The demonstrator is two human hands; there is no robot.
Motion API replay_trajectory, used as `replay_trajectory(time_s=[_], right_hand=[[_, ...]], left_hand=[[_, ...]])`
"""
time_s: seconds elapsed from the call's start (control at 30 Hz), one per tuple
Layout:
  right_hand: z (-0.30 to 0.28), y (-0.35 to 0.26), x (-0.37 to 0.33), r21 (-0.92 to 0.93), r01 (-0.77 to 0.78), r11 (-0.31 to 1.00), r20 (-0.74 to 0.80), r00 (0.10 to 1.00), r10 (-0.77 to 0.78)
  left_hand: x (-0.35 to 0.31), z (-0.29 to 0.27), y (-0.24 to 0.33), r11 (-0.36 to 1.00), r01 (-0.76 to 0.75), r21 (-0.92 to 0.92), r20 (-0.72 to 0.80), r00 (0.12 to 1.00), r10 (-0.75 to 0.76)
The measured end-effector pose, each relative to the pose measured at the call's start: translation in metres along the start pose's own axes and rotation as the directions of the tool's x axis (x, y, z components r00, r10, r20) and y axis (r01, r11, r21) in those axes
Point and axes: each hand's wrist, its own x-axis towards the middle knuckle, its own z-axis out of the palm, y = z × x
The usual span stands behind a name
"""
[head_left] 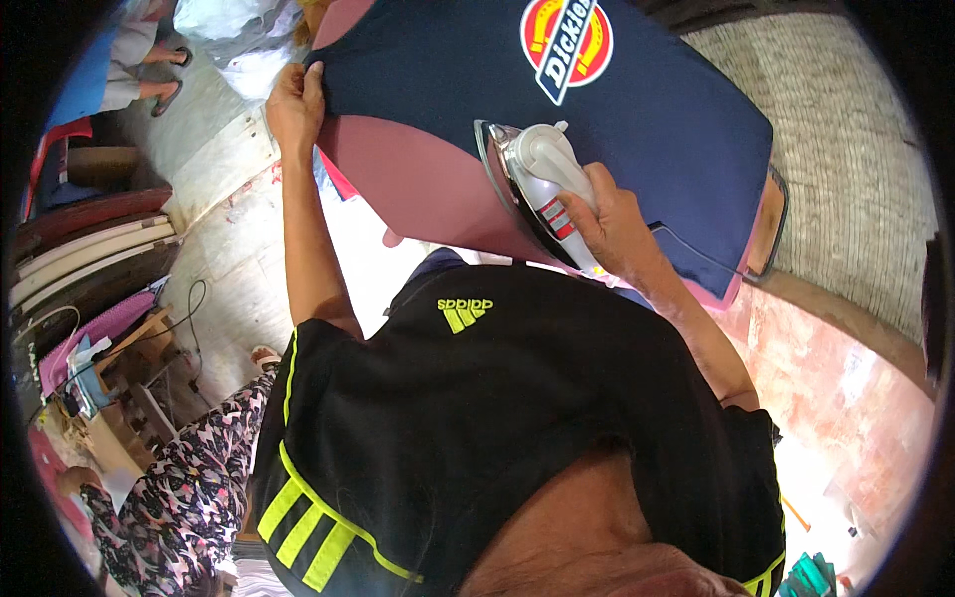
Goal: The person irons a dark blue Dickies t-shirt on a pink ironing board using a white electric iron. They smooth the fabric, iron the front and back, and flip the shirt to ensure all areas are pressed. The person handles the shirt and iron directly throughout the process.
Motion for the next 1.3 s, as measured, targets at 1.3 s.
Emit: replay_trajectory(time_s=[1.3], right_hand=[[0.017, -0.001, 0.035, -0.115, 0.232, 0.966, 0.035, 0.973, -0.230]], left_hand=[[-0.093, 0.037, 0.026, 0.872, -0.142, 0.469, -0.075, 0.977, 0.200]])
